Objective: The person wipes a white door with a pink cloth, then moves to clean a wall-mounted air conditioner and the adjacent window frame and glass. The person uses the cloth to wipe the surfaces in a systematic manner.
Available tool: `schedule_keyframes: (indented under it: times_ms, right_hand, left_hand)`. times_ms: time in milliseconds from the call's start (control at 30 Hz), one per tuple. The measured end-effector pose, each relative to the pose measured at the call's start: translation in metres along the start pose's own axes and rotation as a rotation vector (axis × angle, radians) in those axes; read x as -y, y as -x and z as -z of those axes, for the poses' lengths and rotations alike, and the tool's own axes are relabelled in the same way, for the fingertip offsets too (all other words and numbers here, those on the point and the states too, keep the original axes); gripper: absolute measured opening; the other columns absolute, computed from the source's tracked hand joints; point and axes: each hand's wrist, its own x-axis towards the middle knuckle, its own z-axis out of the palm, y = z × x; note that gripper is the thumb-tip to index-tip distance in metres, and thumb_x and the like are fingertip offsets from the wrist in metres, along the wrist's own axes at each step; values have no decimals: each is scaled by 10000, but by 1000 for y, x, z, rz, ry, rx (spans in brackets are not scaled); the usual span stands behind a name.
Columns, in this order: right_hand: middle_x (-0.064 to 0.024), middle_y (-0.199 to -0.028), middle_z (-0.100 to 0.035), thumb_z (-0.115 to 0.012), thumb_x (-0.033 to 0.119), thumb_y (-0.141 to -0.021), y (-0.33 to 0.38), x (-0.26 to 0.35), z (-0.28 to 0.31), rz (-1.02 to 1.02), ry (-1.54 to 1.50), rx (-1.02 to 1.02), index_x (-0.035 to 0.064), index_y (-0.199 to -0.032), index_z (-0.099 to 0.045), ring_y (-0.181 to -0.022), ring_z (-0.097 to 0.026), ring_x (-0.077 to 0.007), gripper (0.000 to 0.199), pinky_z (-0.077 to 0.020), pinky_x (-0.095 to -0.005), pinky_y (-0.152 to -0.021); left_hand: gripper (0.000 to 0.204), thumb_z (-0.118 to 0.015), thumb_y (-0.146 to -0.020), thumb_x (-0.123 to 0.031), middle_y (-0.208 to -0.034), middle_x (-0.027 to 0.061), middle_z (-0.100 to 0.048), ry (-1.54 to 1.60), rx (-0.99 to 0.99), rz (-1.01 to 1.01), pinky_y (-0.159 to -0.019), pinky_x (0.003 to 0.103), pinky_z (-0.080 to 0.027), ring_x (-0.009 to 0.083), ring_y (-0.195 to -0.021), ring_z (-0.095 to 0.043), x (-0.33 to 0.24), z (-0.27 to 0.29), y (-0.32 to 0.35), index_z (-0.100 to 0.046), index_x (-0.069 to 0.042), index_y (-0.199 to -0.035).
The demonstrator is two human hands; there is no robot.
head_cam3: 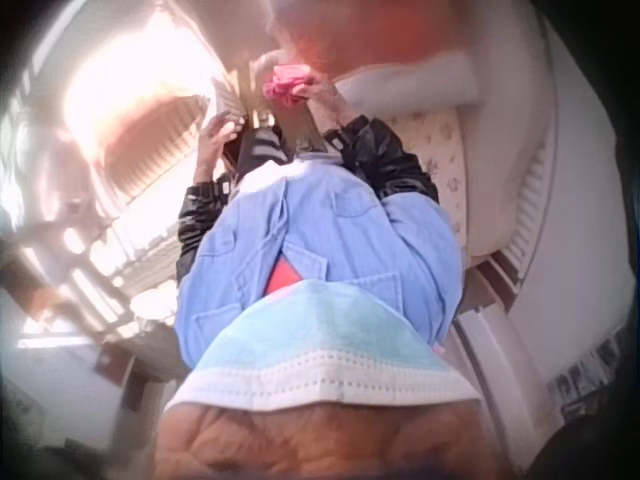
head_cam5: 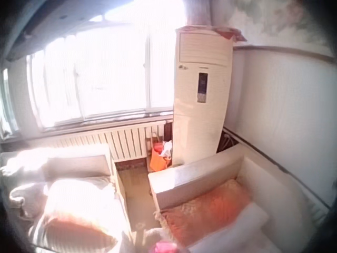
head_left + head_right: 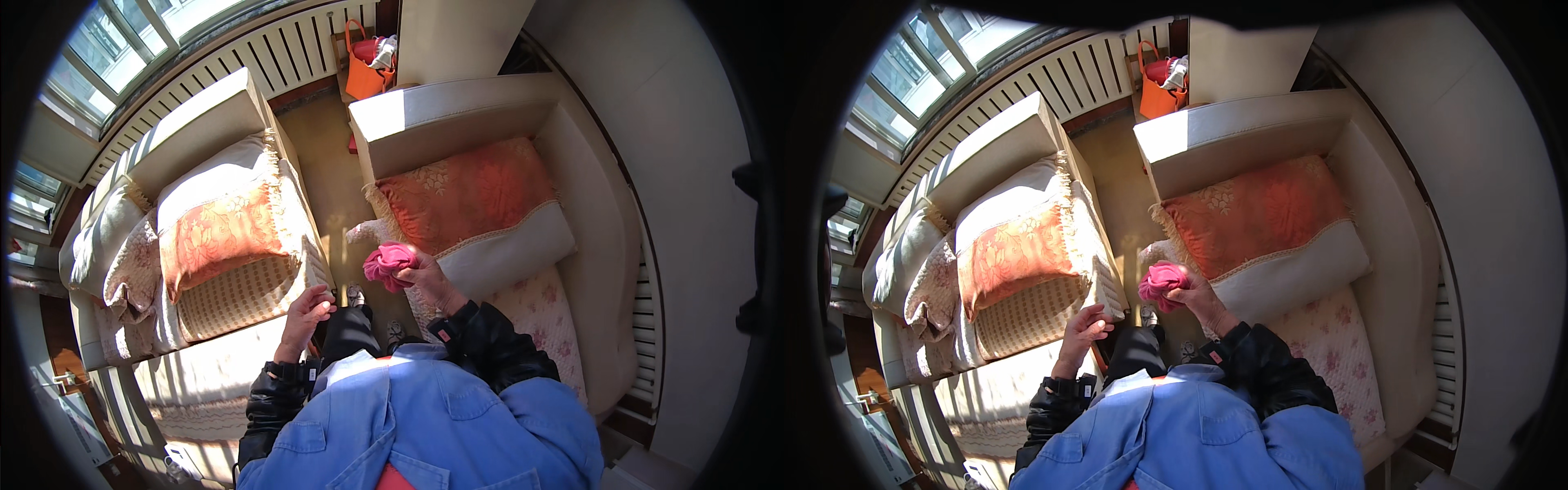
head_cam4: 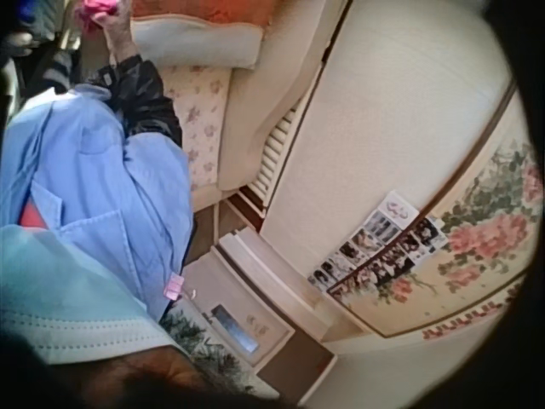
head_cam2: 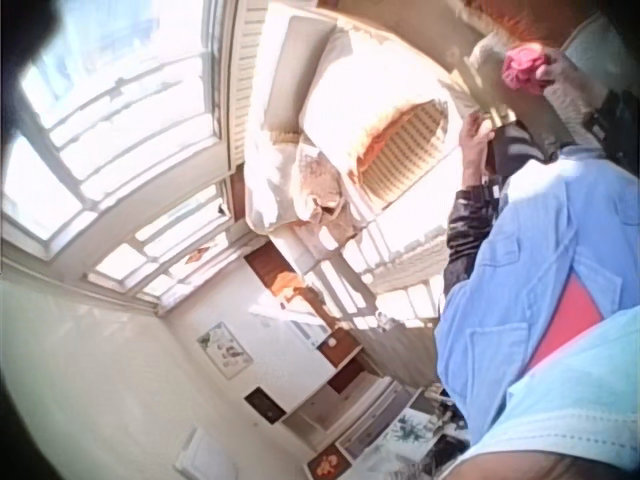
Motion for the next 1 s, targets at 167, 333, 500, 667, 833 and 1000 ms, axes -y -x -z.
schedule_keyframes:
  times_ms: [167, 333, 500, 667, 833, 1000]
  right_hand:
    - [-68, -1353, -623, -669, -5, -919, -67, 38, 24, 28, -84, -74, 27, -1471, -519, -1220, -607, -168, 572, -465, -335, -1104]
    - [-61, -1341, -626, -685, 24, -934, -151, 85, 26, 143, -105, -241, 35, -1462, -523, -1219, -606, -171, 552, -468, -332, -1099]
    - [-63, -1285, -649, -642, 39, -920, -240, 117, 32, 184, -94, -407, 10, -1421, -538, -1145, -636, -172, 513, -488, -330, -1063]
    - [-35, -1271, -664, -697, 47, -914, -288, 134, 46, 224, -140, -538, 28, -1404, -574, -1130, -638, -160, 505, -490, -314, -1048]
    - [-33, -1282, -658, -719, 55, -915, -320, 154, 70, 227, -279, -600, 44, -1438, -553, -1162, -639, -163, 549, -508, -327, -1048]
    - [-50, -1281, -652, -712, 60, -907, -358, 168, 93, 340, -417, -614, 38, -1434, -553, -1153, -646, -164, 551, -536, -327, -1016]
  left_hand:
    - [392, -668, -975, -75, -1073, 60, -713, -38, 157, -79, -829, 285, -550, 155, -973, -698, -49, 35, -114, -594, -11, -1355]
    - [272, -637, -966, -51, -907, 39, -708, -220, 172, -87, -819, 271, -546, 134, -852, -706, -130, 86, -251, -666, -9, -1233]
    - [215, -652, -964, -38, -889, 6, -672, -140, 209, -173, -753, 266, -576, 101, -799, -674, -217, 127, -366, -664, -7, -1176]
    - [213, -653, -1008, -149, -895, 22, -697, -141, 235, -146, -769, 270, -557, 117, -799, -685, -276, 126, -453, -685, -18, -1173]
    - [276, -644, -1016, -166, -949, 27, -683, -436, 323, -222, -765, 252, -542, 109, -814, -678, -324, 107, -507, -636, 16, -1223]
    - [267, -626, -1026, -151, -953, 20, -679, -511, 345, -192, -764, 248, -540, 102, -819, -670, -361, 106, -547, -633, 20, -1231]
